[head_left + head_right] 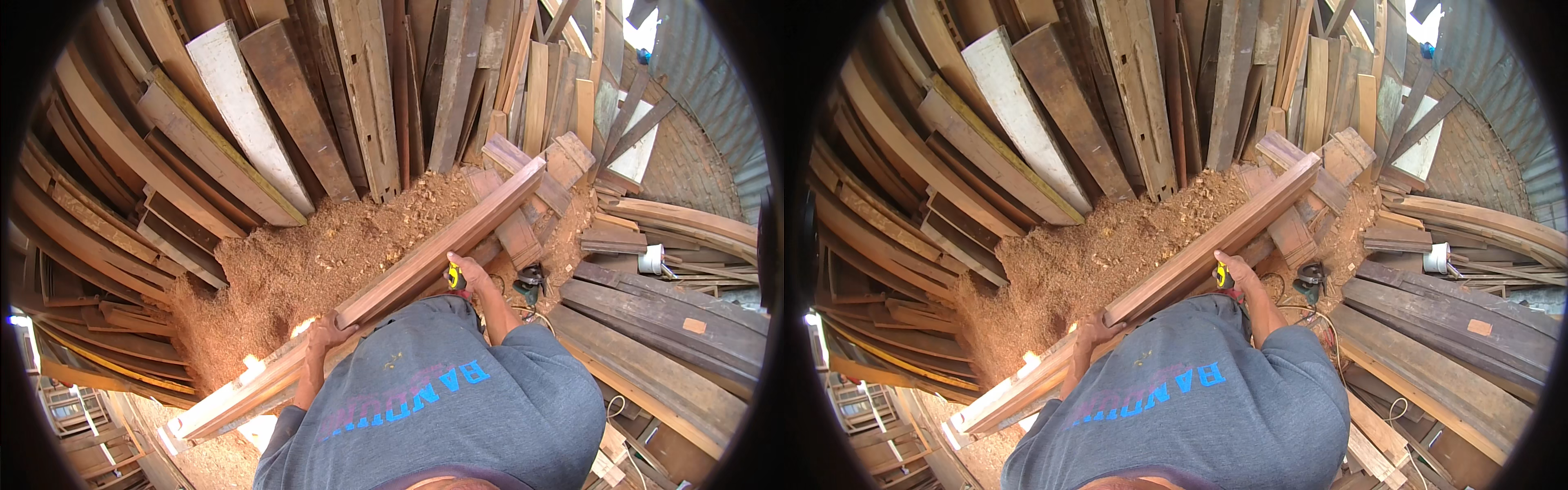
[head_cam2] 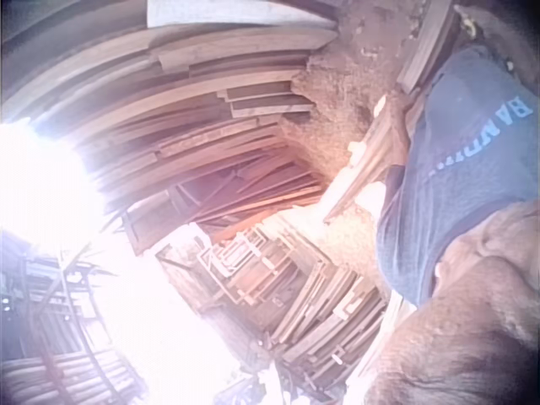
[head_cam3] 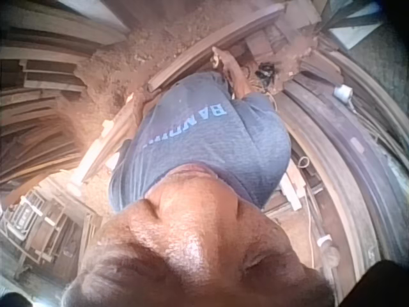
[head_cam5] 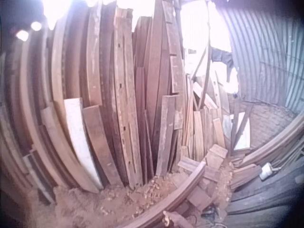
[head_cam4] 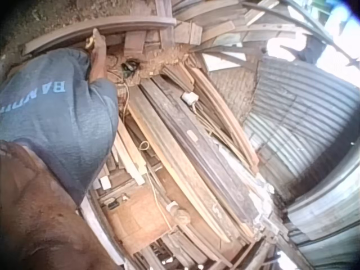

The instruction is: The person measures lengths of wooden boards using a tape measure and stacks them among other lumber in a storage area.

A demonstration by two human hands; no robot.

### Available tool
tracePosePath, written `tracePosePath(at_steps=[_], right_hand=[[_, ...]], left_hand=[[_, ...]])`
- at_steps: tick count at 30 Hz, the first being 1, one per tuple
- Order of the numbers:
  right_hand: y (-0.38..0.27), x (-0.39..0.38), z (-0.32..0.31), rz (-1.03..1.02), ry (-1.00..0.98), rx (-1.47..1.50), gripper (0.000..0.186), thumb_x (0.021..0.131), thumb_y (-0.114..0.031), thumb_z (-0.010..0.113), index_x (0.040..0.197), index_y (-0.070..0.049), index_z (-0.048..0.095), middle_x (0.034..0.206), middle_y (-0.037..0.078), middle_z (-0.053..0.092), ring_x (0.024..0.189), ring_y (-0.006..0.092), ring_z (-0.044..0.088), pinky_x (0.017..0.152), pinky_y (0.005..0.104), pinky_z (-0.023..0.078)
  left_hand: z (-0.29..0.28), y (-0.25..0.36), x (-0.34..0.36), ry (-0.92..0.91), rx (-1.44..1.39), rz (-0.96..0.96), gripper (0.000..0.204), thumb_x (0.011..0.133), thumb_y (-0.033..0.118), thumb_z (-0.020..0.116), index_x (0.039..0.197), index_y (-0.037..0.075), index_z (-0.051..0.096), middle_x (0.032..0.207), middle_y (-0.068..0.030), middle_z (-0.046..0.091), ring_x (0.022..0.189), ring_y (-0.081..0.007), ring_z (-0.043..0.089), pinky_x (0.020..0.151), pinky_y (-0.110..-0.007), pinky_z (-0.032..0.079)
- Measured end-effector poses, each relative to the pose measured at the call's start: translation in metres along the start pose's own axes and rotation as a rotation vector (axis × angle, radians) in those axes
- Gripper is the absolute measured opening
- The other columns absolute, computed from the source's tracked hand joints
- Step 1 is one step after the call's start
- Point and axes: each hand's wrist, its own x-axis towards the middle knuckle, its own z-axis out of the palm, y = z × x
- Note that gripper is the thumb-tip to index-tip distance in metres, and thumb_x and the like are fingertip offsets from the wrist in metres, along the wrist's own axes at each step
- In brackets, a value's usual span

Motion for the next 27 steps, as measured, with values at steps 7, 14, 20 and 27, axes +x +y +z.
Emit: tracePosePath(at_steps=[7, 14, 20, 27], right_hand=[[0.0038, 0.0056, -0.0053, 0.023, 0.002, 0.006, 0.053, 0.087, -0.048, 0.069, 0.095, 0.003, 0.061, 0.073, 0.014, 0.065, 0.062, 0.0233, 0.065, 0.05, 0.038, 0.055], [-0.0017, 0.0007, -0.0018, 0.021, 0.018, -0.013, 0.054, 0.085, -0.049, 0.071, 0.093, 0.004, 0.061, 0.074, 0.014, 0.065, 0.063, 0.0232, 0.066, 0.049, 0.0381, 0.055], [-0.0048, -0.0005, -0.0005, 0.031, 0.019, -0.023, 0.052, 0.086, -0.048, 0.07, 0.09, 0.003, 0.062, 0.072, 0.014, 0.064, 0.062, 0.0237, 0.066, 0.048, 0.038, 0.054], [-0.006, 0.0038, -0.0028, 0.044, -0.002, -0.045, 0.052, 0.087, -0.048, 0.069, 0.089, 0.003, 0.062, 0.07, 0.013, 0.063, 0.061, 0.0239, 0.065, 0.047, 0.0374, 0.054]], left_hand=[[-0.0033, 0.0027, -0.0007, -0.005, 0.012, 0.004, 0.073, 0.068, 0.065, 0.073, 0.107, 0.003, 0.066, 0.09, -0.0192, 0.071, 0.089, -0.0358, 0.069, 0.079, -0.045, 0.053], [-0.0059, 0.0035, 0.0012, -0.026, 0.0, 0.009, 0.074, 0.067, 0.064, 0.073, 0.107, 0.003, 0.066, 0.088, -0.0188, 0.071, 0.087, -0.0353, 0.069, 0.078, -0.044, 0.053], [-0.0043, 0.0015, 0.0024, -0.02, -0.012, 0.009, 0.075, 0.067, 0.065, 0.073, 0.107, 0.003, 0.066, 0.088, -0.0189, 0.07, 0.087, -0.0351, 0.069, 0.077, -0.044, 0.053], [0.0017, -0.0061, 0.0063, -0.042, -0.048, -0.014, 0.077, 0.067, 0.067, 0.072, 0.11, 0.004, 0.066, 0.092, -0.0195, 0.071, 0.091, -0.0361, 0.069, 0.08, -0.044, 0.053]])
